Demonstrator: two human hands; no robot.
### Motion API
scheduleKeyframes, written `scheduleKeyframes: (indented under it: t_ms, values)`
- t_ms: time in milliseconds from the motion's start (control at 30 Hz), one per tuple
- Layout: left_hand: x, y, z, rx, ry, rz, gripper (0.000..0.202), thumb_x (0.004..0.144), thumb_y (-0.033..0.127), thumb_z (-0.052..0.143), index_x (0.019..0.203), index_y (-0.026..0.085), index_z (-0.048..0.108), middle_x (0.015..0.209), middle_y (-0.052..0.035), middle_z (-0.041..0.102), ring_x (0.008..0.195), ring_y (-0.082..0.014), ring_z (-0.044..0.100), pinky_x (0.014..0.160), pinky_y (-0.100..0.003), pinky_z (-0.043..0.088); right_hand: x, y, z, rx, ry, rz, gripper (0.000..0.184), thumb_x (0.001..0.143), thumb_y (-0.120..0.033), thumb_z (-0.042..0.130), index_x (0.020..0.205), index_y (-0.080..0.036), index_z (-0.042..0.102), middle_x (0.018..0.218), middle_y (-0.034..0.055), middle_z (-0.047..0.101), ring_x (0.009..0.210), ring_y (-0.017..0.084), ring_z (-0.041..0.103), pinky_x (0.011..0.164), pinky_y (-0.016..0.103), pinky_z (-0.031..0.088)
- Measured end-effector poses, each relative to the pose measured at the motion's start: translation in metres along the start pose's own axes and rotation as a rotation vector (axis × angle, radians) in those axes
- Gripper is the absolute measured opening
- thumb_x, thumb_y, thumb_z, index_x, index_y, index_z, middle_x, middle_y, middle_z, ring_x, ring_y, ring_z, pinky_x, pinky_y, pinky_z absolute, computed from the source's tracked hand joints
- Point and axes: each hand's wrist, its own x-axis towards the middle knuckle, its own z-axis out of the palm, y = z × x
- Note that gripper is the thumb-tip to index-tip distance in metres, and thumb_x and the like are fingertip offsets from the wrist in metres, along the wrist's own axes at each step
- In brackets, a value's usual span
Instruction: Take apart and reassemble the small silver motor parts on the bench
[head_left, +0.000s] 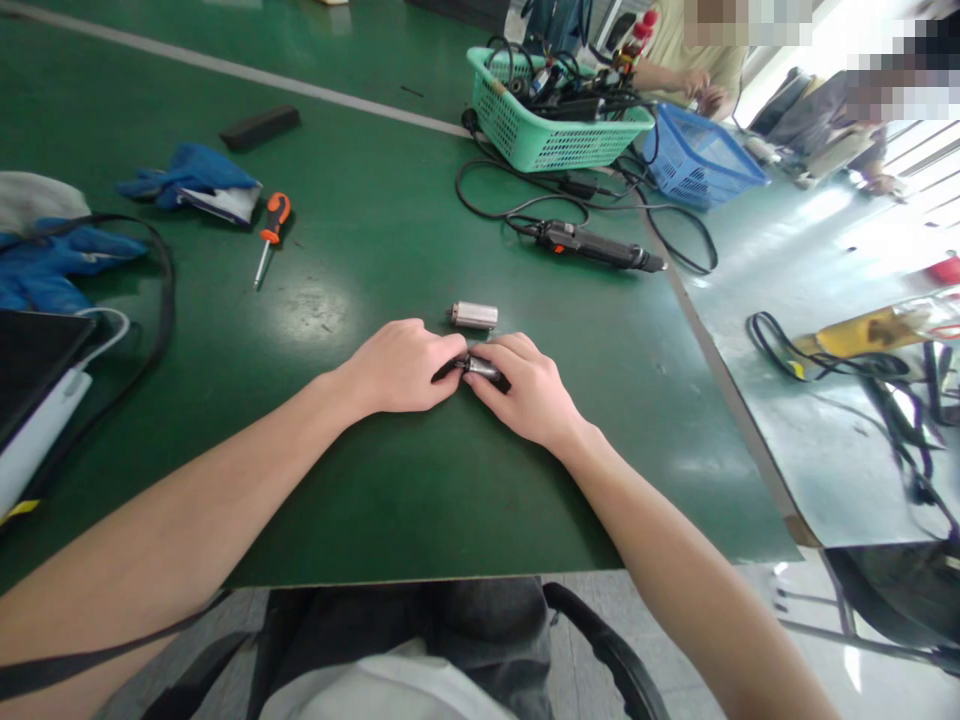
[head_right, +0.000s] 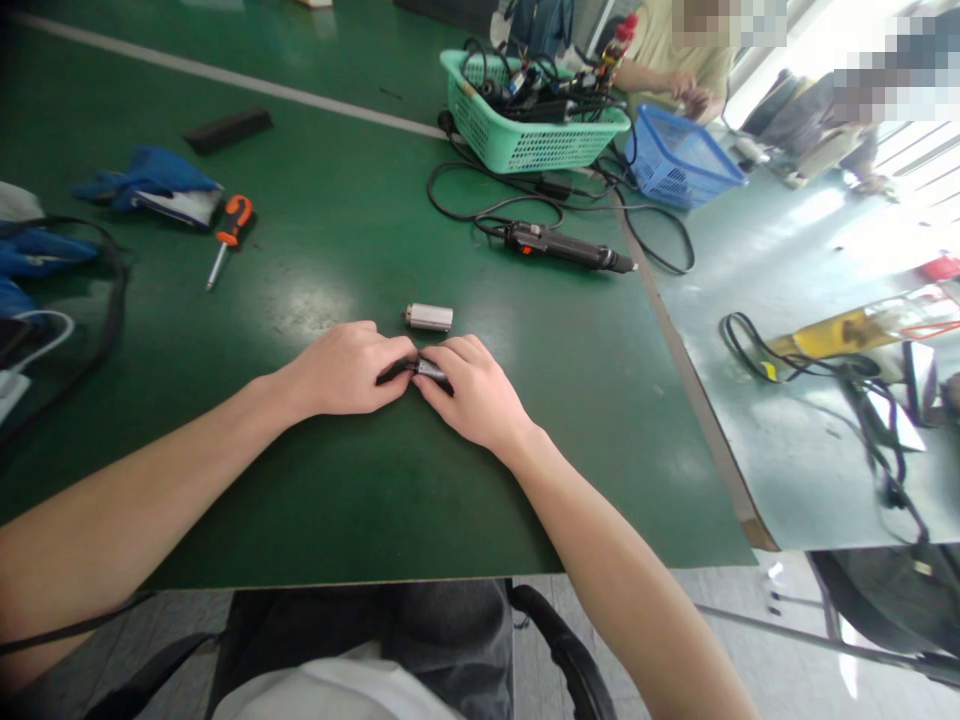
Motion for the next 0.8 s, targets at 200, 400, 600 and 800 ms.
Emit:
scheduleKeyframes:
  t_ms: [200, 400, 600, 800]
  values:
    - [0.0001, 0.0001, 0.0001, -0.008, 0.001, -0.001, 0.020, 0.092, 0.032, 0.049, 0.089, 0.019, 0.065, 0.071, -0.0042, 0.069, 0.065, -0.0223, 0.062, 0.062, -0.034, 0.038, 0.0001, -0.0013, -0.0001, 0.000, 0.002, 0.005, 0.022, 0.097, -0.029, 0.059, 0.116, -0.021, 0.066, 0.105, 0.0099, 0.068, 0.100, 0.026, 0.060, 0.092, 0.044, 0.053]
    - [0.0003, 0.0003, -0.0010, -0.016, -0.005, -0.010, 0.020, 0.092, 0.031, 0.050, 0.089, 0.019, 0.065, 0.072, -0.0046, 0.070, 0.064, -0.0218, 0.063, 0.063, -0.034, 0.040, -0.0003, -0.0019, -0.0007, -0.001, -0.001, 0.012, 0.023, 0.097, -0.029, 0.059, 0.117, -0.020, 0.066, 0.105, 0.0098, 0.068, 0.101, 0.026, 0.060, 0.093, 0.043, 0.053]
    - [0.0003, 0.0009, -0.0020, 0.001, -0.001, -0.012, 0.020, 0.092, 0.031, 0.050, 0.089, 0.019, 0.065, 0.071, -0.0044, 0.070, 0.064, -0.0218, 0.064, 0.062, -0.034, 0.041, 0.0004, -0.0029, -0.0017, -0.001, -0.006, 0.027, 0.022, 0.096, -0.028, 0.059, 0.116, -0.022, 0.066, 0.106, 0.0094, 0.068, 0.101, 0.026, 0.060, 0.093, 0.044, 0.053]
    - [0.0002, 0.0012, -0.0016, 0.011, -0.006, -0.025, 0.020, 0.092, 0.031, 0.050, 0.091, 0.019, 0.066, 0.072, -0.0052, 0.070, 0.065, -0.0222, 0.064, 0.062, -0.033, 0.041, 0.0004, -0.0024, -0.0016, 0.001, -0.003, 0.030, 0.021, 0.096, -0.028, 0.059, 0.115, -0.023, 0.066, 0.105, 0.0092, 0.068, 0.100, 0.026, 0.060, 0.092, 0.044, 0.053]
